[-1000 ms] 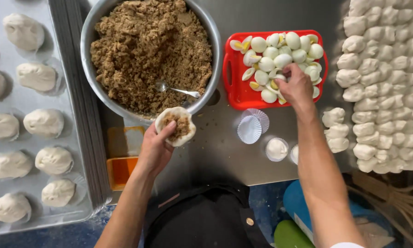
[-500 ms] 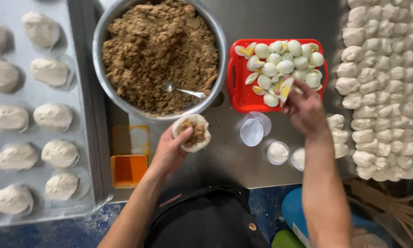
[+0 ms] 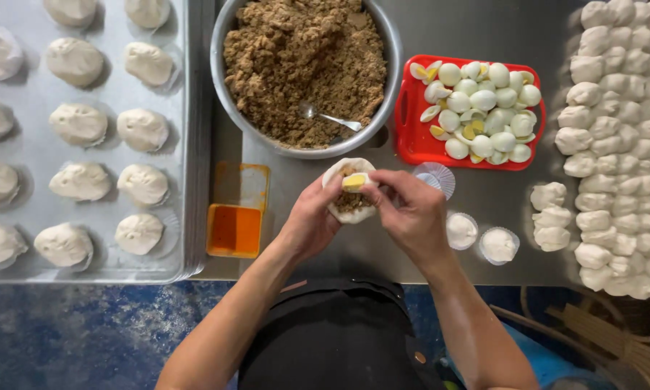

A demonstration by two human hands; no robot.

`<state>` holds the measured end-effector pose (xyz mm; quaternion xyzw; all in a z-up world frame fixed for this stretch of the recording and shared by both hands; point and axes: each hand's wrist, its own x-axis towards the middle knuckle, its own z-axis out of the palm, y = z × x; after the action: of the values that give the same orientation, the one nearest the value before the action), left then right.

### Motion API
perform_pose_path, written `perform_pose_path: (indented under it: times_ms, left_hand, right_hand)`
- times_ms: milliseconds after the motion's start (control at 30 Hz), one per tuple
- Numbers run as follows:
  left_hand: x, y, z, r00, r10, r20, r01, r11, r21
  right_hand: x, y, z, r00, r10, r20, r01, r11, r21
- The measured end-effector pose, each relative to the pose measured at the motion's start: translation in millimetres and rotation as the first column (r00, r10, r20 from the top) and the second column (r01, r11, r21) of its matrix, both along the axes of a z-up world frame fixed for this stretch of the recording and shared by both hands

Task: Preparing and filling steamed buns with meat filling and hard-boiled egg.

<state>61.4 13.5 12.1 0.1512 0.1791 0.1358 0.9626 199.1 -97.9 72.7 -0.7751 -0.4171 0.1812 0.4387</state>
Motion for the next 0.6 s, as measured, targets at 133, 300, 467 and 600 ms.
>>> perform_pose_path:
  times_ms: [133, 300, 467, 600]
  left_hand:
    - [-12, -5, 2, 0.996, 0.067, -0.060, -0.053, 0.978, 0.203]
    - [-24, -5, 8, 0.995, 0.030, -0.092, -0.007, 0.972, 0.235]
    - [-32, -2, 19, 0.999, 0.000, -0.041, 0.010, 0.970, 0.241]
    - [-32, -5, 18, 1.000, 0.009, -0.018, -0.005, 0.976, 0.219]
  right_hand:
    - [-18, 0, 25, 0.979, 0.102, 0.175, -0.106, 0.994, 0.015]
    - [-23, -6, 42, 0.881, 0.253, 0.399, -0.264, 0.964, -0.028]
    - [-22, -5, 64, 0.964, 0.179, 0.199, -0.164, 0.982, -0.091]
    - [-18, 1, 56, 0.971, 0.169, 0.171, -0.174, 0.985, 0.016]
